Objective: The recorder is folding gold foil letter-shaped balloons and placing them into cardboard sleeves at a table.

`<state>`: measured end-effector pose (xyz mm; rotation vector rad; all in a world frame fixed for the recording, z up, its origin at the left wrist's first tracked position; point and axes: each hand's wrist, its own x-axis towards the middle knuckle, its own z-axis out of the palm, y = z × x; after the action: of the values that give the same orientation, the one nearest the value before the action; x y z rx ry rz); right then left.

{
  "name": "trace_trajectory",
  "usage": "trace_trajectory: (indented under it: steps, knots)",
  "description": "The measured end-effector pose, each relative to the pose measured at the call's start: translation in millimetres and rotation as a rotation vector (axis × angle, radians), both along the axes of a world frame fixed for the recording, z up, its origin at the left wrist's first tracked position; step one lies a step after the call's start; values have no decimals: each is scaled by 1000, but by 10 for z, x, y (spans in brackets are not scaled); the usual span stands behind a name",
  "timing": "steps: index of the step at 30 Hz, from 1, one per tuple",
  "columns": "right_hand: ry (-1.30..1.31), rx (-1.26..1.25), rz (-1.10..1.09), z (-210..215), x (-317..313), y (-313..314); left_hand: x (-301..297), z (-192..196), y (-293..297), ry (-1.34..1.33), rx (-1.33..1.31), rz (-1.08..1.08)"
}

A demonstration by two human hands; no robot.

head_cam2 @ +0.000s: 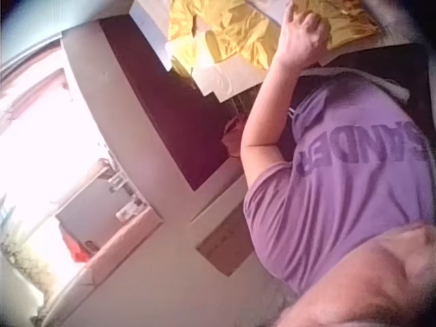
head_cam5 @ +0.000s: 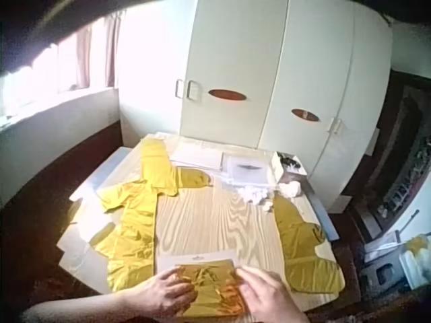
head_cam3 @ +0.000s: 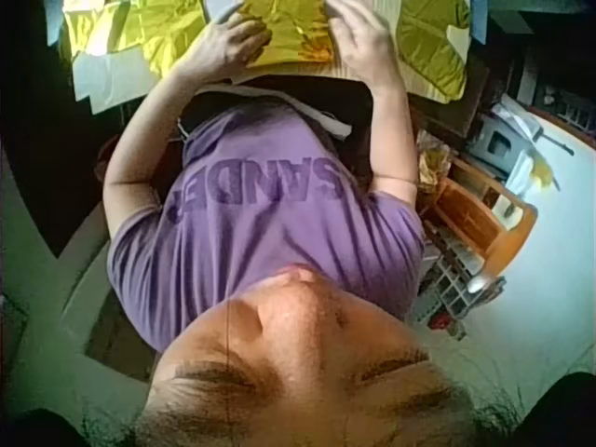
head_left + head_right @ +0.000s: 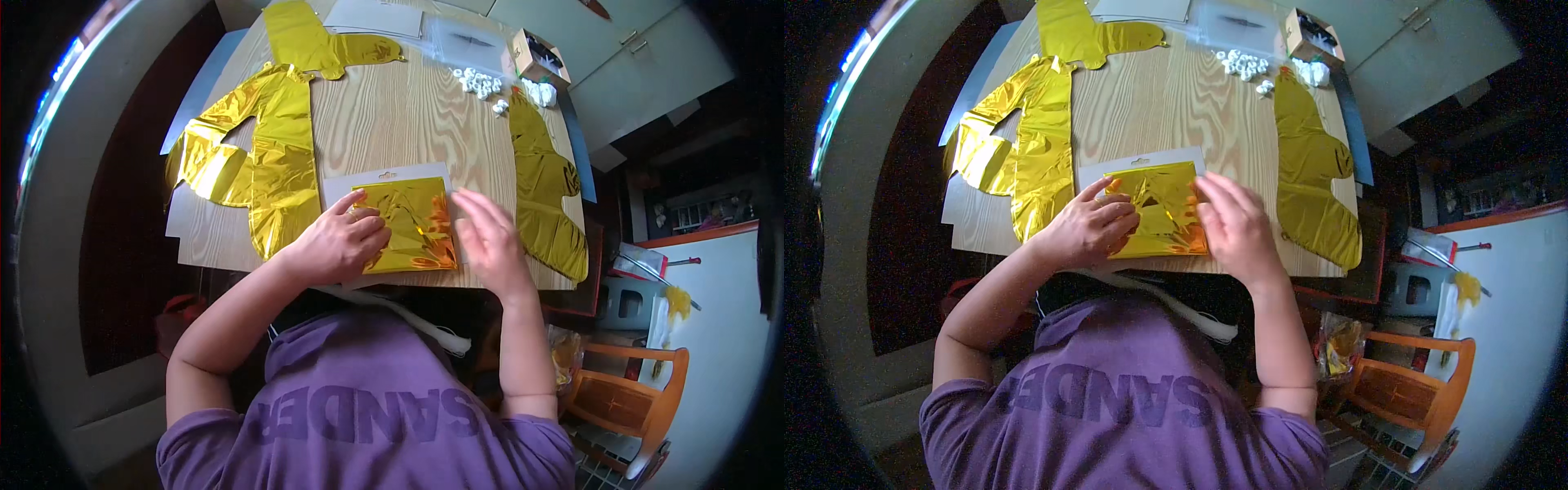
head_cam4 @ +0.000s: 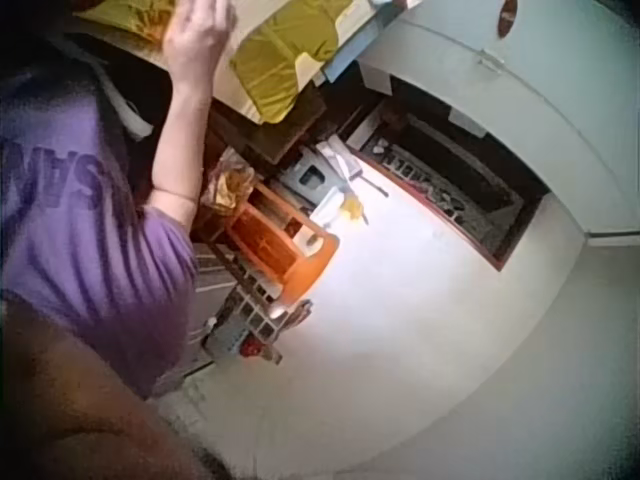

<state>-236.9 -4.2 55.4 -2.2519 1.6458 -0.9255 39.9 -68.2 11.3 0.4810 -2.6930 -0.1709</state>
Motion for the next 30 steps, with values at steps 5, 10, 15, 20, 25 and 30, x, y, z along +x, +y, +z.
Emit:
trace_trajectory:
  steps: [5, 10, 15, 20, 25, 30]
  knots:
    - [267, 174, 110, -355, 46, -393, -10, 284, 92, -19, 220, 20]
    - [371, 158, 185, -504, 58, -596, 58, 244, 147, 13, 224, 242]
    - [387, 95, 238, -609, 154, -656, -271, 2, 239, -78, 89, 495]
    - [411, 91, 278, -660, 139, -729, -264, -153, 424, -117, 161, 607]
    - [467, 101, 242, -660, 136, -757, -298, -167, 405, -123, 165, 631]
    - [321, 318, 70, -581, 10, -492, -292, -137, 142, -192, 194, 435]
